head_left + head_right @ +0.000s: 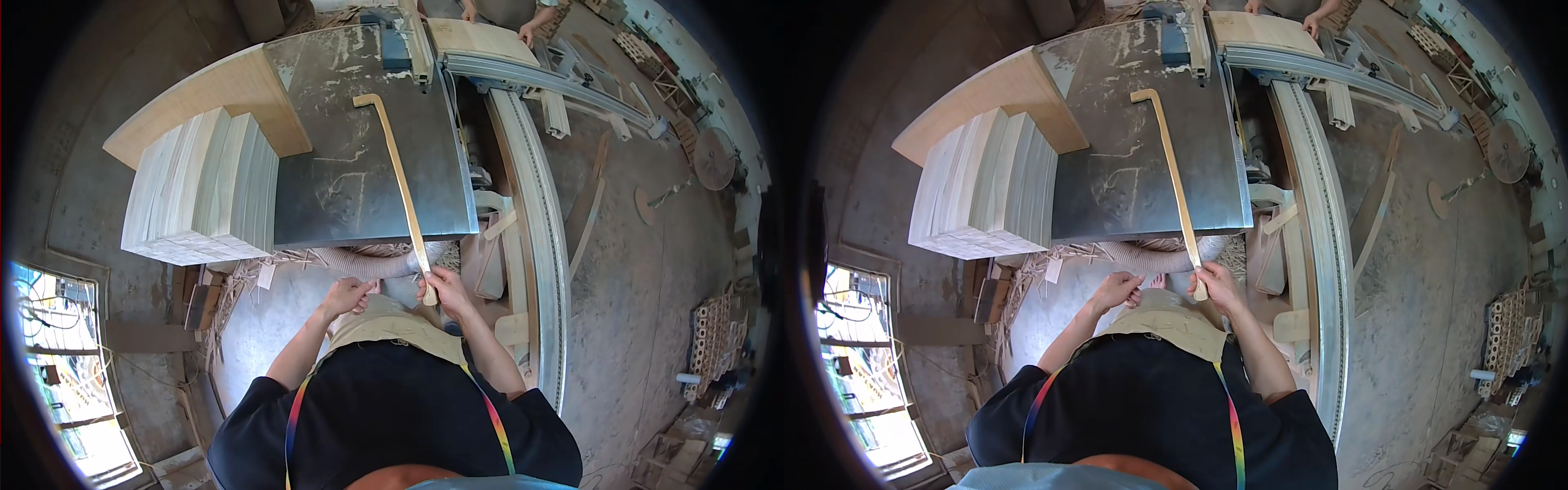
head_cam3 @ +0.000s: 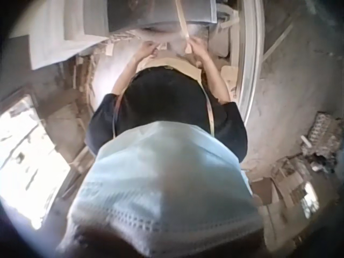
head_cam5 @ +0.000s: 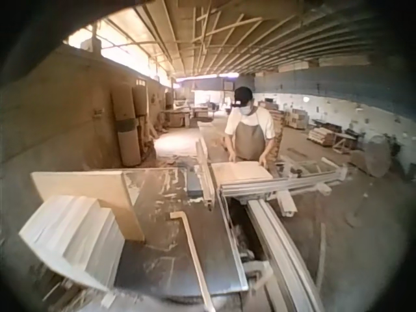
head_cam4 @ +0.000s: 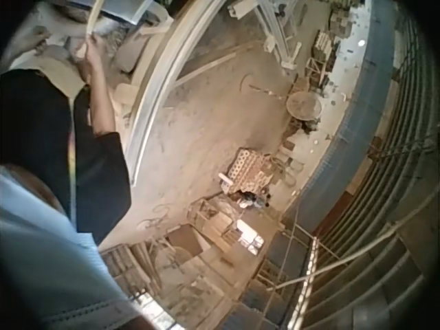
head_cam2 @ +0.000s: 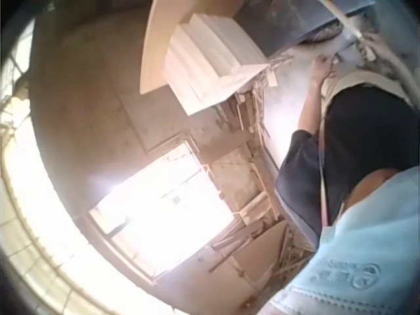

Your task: Operate a sliding table saw to cut wooden boards to specific dimensions.

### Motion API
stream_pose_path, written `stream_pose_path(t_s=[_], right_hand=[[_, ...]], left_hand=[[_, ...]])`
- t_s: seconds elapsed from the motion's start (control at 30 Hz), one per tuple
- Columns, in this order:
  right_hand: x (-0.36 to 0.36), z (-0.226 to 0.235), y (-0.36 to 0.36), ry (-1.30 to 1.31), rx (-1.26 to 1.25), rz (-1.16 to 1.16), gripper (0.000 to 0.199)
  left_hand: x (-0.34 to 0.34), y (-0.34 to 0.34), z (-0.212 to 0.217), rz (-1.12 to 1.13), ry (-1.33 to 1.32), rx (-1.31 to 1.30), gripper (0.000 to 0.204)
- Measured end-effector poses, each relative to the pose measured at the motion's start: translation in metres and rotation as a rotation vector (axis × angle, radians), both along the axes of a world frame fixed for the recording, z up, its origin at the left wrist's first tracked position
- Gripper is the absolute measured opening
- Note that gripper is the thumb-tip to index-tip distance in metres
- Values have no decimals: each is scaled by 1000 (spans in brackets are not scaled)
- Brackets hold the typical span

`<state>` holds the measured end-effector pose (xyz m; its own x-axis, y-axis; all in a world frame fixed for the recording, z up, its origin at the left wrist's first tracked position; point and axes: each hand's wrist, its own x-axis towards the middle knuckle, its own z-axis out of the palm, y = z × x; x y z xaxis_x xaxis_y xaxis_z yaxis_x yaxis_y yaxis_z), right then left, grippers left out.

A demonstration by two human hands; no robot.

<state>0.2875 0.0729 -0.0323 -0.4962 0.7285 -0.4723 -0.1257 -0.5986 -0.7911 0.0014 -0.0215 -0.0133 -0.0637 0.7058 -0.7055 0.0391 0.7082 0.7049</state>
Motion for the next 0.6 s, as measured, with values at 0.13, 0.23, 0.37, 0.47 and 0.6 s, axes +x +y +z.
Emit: stream_pose_path(t_s=[0.13, 0.23, 0.37, 0.47, 0.6], right_hand=[[0, 0, 0, 16, 2, 4, 17], [0, 1, 0, 21, 0, -1, 17], [0, 2, 0, 11, 0, 11, 17], [-1, 2, 0, 11, -16, -11, 17], [-1, 1, 0, 27, -38, -30, 18]], left_hand=[[0, 0, -3, -14, -15, 7, 44], [0, 0, -6, -20, -22, 4, 44], [1, 1, -6, -2, -61, 6, 44], [2, 3, -3, -12, -64, 8, 44], [4, 6, 4, -21, -47, 5, 43]])
